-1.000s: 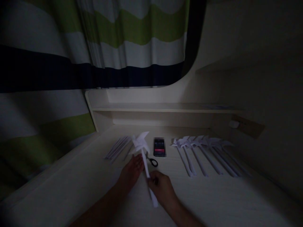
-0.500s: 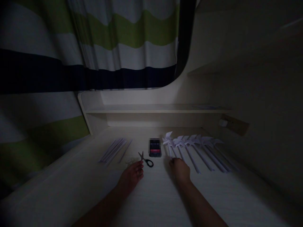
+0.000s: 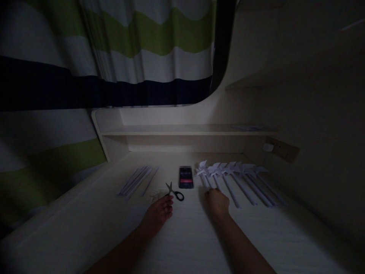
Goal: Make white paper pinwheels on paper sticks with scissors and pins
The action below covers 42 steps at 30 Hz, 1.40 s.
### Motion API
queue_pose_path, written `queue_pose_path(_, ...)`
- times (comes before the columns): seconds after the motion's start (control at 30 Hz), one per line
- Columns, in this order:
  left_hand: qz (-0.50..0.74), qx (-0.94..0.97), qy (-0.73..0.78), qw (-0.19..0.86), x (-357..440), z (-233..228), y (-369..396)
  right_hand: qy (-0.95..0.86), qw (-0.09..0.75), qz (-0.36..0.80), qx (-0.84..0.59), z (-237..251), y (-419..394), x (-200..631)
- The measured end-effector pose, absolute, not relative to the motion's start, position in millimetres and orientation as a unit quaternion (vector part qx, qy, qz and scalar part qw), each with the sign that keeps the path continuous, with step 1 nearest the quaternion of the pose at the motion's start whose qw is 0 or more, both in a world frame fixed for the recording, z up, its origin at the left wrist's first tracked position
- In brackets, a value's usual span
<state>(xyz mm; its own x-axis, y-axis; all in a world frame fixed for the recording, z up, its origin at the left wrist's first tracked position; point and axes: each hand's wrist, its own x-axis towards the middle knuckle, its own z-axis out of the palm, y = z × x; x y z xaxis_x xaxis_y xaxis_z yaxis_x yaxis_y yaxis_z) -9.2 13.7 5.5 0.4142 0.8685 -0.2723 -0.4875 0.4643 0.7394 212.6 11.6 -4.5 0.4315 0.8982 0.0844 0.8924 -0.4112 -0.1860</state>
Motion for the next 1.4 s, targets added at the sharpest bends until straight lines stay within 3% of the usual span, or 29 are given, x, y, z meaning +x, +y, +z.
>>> queue_pose_path(1.4, 0.414, 0.296, 0.371, 0.777, -5.4, -3.2, 18.4, -0.595, 0.1, -0.037, -0.797, -8.4, 11.0, 205.8)
